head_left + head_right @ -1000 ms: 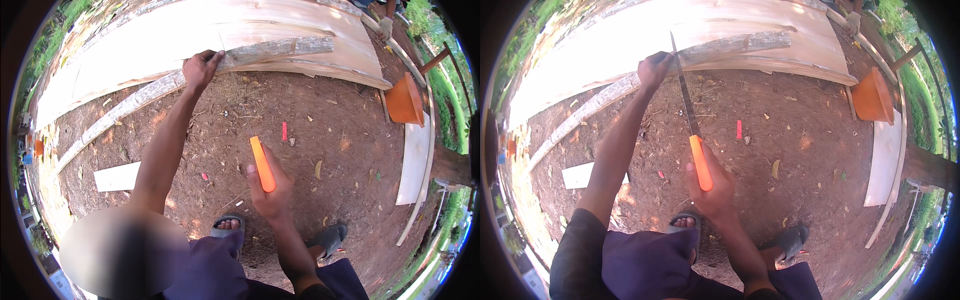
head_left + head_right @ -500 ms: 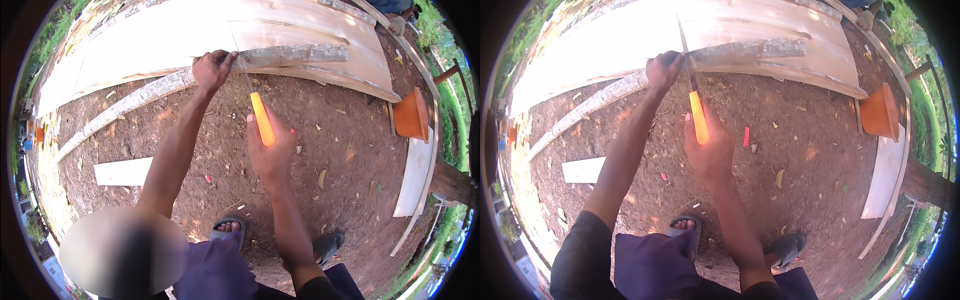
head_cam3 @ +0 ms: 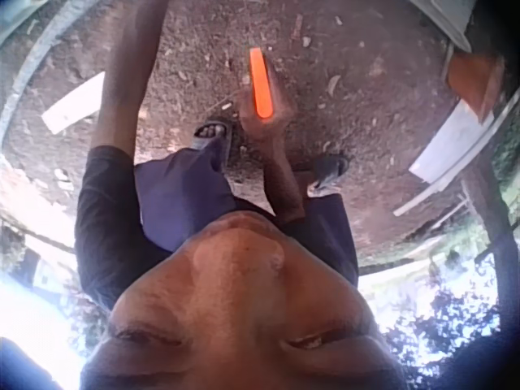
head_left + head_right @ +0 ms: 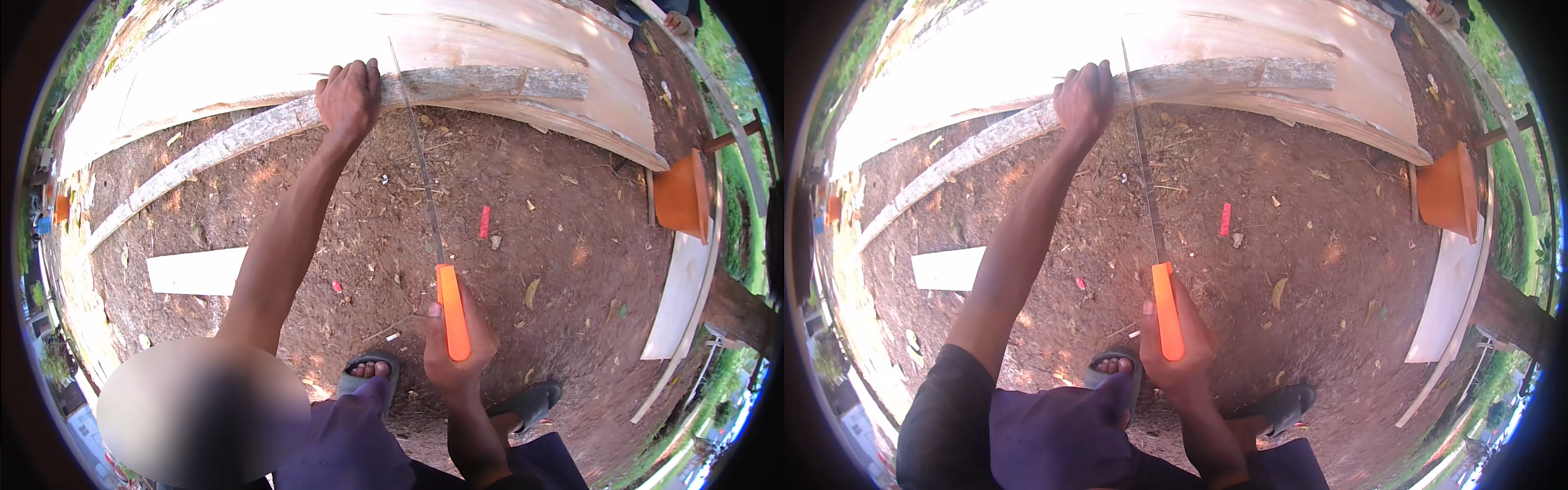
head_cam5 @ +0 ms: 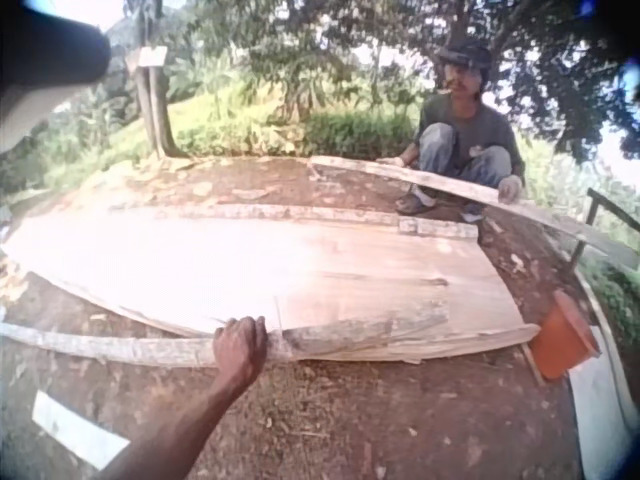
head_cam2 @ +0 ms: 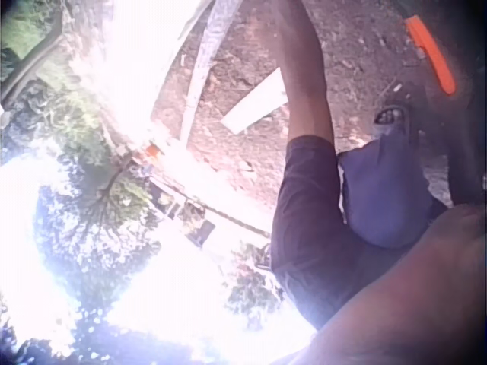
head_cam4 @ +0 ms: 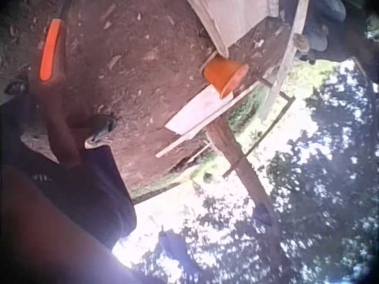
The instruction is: The person uses a hand saw to cut a long wooden plank into smaller pieces. They position the plank on a larger board, saw through it, and then move the cut pieces aside. The person repeats this process multiple times, creating several smaller wooden segments.
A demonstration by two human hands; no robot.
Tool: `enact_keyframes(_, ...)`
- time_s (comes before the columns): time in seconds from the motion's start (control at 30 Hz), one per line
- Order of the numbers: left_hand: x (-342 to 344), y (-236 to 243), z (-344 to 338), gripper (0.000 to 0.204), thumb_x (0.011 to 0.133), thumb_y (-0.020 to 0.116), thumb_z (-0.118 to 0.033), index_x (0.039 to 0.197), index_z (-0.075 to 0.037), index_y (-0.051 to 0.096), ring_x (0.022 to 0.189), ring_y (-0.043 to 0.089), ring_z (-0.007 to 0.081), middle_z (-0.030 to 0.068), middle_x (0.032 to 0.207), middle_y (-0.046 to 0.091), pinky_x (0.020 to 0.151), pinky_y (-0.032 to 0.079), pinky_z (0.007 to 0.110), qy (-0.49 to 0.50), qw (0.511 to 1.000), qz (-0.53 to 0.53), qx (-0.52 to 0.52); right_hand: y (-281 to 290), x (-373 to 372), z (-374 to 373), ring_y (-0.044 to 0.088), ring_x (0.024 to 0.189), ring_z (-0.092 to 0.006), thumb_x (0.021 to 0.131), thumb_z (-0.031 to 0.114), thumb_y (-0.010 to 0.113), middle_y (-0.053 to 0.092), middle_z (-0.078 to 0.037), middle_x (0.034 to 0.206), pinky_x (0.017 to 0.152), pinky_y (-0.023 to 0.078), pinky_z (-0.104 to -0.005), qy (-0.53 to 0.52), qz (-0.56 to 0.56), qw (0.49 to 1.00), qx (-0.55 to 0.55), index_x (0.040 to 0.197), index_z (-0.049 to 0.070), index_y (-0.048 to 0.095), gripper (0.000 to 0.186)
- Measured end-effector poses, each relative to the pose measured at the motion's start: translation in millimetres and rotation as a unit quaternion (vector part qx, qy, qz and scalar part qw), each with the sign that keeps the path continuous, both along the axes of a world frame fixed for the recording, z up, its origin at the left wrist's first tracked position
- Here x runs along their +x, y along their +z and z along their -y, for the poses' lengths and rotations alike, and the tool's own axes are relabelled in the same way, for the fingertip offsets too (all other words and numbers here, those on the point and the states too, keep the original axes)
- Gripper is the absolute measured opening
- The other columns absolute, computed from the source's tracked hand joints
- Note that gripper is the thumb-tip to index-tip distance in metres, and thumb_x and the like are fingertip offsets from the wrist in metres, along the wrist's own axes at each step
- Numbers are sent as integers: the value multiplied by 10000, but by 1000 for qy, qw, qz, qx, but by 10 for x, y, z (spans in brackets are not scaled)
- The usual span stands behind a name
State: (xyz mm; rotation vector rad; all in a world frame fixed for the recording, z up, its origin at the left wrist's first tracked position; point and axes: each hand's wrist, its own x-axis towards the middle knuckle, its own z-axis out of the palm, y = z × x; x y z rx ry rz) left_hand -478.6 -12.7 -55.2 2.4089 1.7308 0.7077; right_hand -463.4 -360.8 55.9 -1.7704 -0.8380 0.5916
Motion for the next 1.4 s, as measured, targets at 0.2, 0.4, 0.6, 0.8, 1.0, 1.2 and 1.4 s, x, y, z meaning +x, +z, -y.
enact_keyframes(0.2,-105,25,-18,477,1069,396,-408,773,-100,611,789,584,221,67,781,675,817,437,441,-9,1000,-17,5,-167,142,-1051,661,808,-151,937,70,673,713,-127,958,748,536,-302,-25,-16,998,62,1244,-46,656,329)
enact_keyframes(0.4,-39,37,-188,405,962,480,-281,735,16,637,817,635,350,183,784,667,752,492,504,-53,995,53,73,-175,332,-1519,558,638,-128,942,100,682,651,-82,759,604,465,-307,-4,38,996,83,1187,-30,677,277)
enact_keyframes(0.6,-61,224,-176,437,983,444,-296,799,-8,717,894,701,342,205,917,733,880,514,487,-27,994,-31,-99,-21,43,37,730,804,-188,901,46,701,742,-167,1019,756,578,-316,13,53,998,-2,1307,-59,609,430)
enact_keyframes(0.8,-71,206,-146,448,972,454,-314,808,9,716,785,705,394,236,869,724,790,545,499,-29,997,3,-78,-239,264,-1244,645,709,-147,930,66,672,704,-99,864,660,521,-297,-2,15,999,47,1232,-42,661,321)
enact_keyframes(1.0,0,233,-418,490,984,439,-345,933,61,709,895,699,449,305,981,707,836,549,513,-31,979,-20,-199,-248,439,-1553,623,655,-150,944,106,667,671,-85,778,620,503,-305,4,3,998,64,1219,-29,660,306)
enact_keyframes(1.2,-57,25,-525,511,986,405,-352,1041,65,695,1005,672,461,326,1055,690,926,509,529,-57,980,-70,-175,-101,43,-296,660,849,-109,932,31,657,723,-94,973,764,532,-265,-36,-10,999,21,1261,-56,657,340)
enact_keyframes(1.4,-87,-187,-697,503,976,425,-349,1029,78,686,1009,663,477,326,1058,688,918,511,530,-80,985,-74,-134,-185,327,-1503,564,645,-98,950,114,667,648,-61,740,597,473,-300,-7,17,997,76,1148,-33,686,248)
